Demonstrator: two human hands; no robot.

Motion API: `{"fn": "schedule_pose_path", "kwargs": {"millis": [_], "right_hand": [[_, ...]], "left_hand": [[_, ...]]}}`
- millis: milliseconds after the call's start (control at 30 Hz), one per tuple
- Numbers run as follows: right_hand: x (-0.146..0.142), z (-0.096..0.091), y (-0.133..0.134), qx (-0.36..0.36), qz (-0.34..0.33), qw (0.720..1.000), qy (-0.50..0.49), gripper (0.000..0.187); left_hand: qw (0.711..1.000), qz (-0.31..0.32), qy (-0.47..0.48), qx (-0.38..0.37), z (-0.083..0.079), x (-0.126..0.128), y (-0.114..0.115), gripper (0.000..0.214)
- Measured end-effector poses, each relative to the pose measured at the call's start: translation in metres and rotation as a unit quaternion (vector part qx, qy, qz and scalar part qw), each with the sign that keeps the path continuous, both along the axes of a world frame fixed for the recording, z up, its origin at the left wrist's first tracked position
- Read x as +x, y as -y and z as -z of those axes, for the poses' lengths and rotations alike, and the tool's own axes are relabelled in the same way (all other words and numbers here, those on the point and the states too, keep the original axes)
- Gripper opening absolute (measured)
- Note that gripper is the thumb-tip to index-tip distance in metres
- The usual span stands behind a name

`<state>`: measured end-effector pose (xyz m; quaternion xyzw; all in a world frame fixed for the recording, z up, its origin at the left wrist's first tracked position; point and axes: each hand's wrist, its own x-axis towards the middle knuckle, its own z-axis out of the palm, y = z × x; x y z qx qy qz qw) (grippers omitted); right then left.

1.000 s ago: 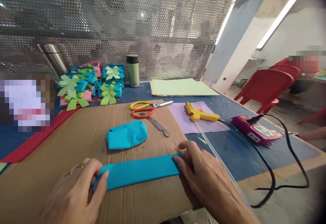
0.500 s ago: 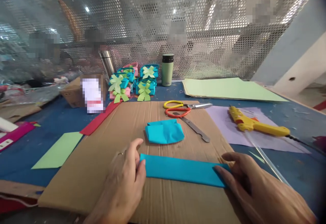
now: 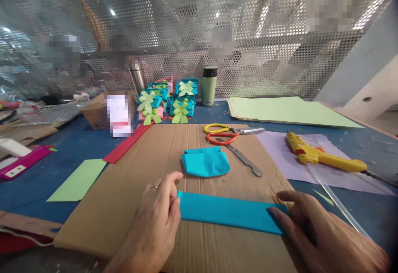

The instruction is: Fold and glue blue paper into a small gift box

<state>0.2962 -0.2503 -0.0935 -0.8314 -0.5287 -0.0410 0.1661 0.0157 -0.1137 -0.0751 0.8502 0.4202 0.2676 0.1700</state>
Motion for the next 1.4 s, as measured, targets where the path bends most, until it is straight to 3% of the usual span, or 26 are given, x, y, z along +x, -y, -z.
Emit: {"fn": "schedule_pose_path", "kwargs": {"millis": [567, 833, 1000, 1167, 1400], "right_hand": [[-0.003, -0.004, 0.000, 0.006, -0.015, 1.000, 0.012, 0.047], [-0.005, -0.007, 0.000, -0.003, 0.001, 1.000, 0.013, 0.051], [-0.008, -0.010, -0.002, 0.010, -0.001, 1.000, 0.017, 0.049], [-0.012, -0.018, -0.004, 0.040, -0.010, 0.998, 0.036, 0.041], [-0.019, -0.028, -0.006, 0.058, -0.023, 0.997, 0.054, 0.037]], "left_hand": [[0.997, -0.042, -0.002, 0.068, 0.006, 0.005, 0.001, 0.033], [0.997, -0.054, -0.036, 0.043, 0.001, 0.004, 0.003, 0.009], [0.994, -0.016, -0.051, 0.098, -0.004, 0.006, 0.004, 0.015], [0.983, -0.025, -0.050, 0.173, -0.003, 0.004, 0.005, 0.015], [0.964, 0.066, -0.090, 0.240, 0.000, -0.007, 0.002, 0.025]]}}
